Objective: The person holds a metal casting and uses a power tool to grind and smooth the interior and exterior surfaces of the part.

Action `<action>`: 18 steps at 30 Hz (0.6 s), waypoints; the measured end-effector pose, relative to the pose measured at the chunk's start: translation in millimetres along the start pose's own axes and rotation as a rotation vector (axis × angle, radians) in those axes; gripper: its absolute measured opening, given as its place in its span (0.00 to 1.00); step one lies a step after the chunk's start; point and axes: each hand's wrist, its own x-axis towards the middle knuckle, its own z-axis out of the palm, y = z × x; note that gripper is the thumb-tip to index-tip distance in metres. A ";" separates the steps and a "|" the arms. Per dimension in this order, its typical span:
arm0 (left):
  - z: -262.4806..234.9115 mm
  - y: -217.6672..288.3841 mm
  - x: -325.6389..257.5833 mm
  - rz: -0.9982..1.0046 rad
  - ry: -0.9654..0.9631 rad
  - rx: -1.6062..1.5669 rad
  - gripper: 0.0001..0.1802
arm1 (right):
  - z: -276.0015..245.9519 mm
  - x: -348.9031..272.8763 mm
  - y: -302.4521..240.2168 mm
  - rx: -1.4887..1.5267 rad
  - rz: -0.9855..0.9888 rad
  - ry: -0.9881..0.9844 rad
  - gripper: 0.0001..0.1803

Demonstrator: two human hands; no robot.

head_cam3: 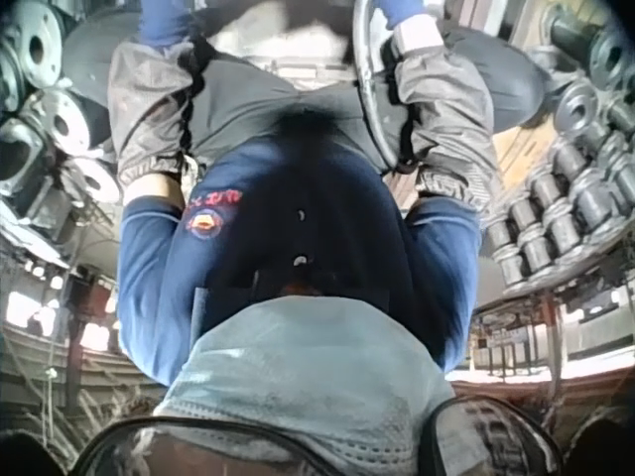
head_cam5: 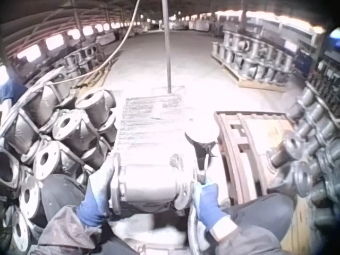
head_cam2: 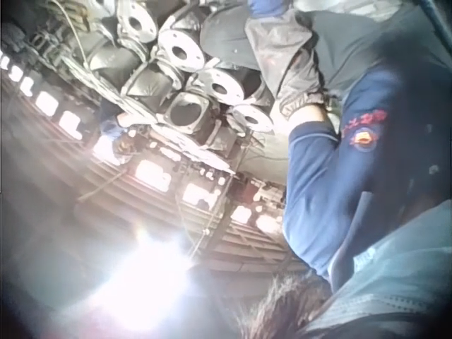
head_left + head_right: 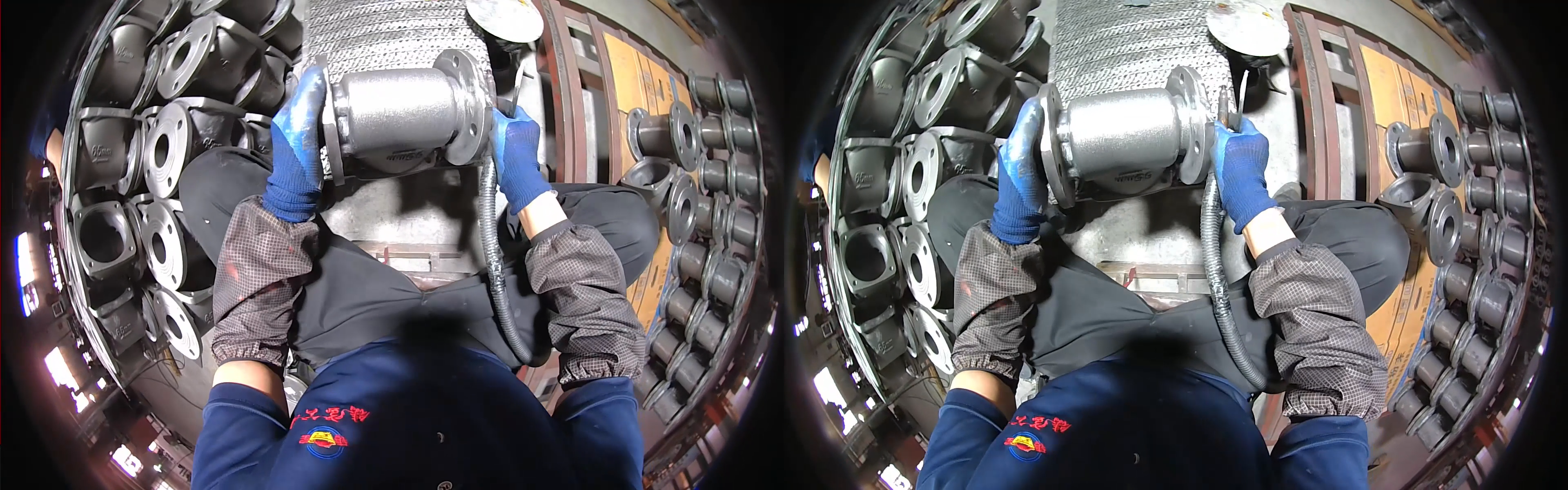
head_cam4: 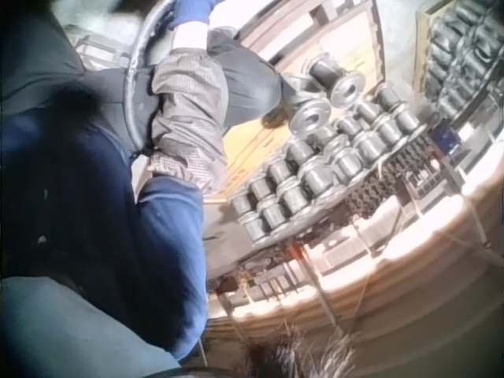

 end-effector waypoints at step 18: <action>53.4 41.3 35.9 -0.003 -0.043 0.001 0.41 | -51.2 -7.1 -48.9 0.275 0.108 0.080 0.17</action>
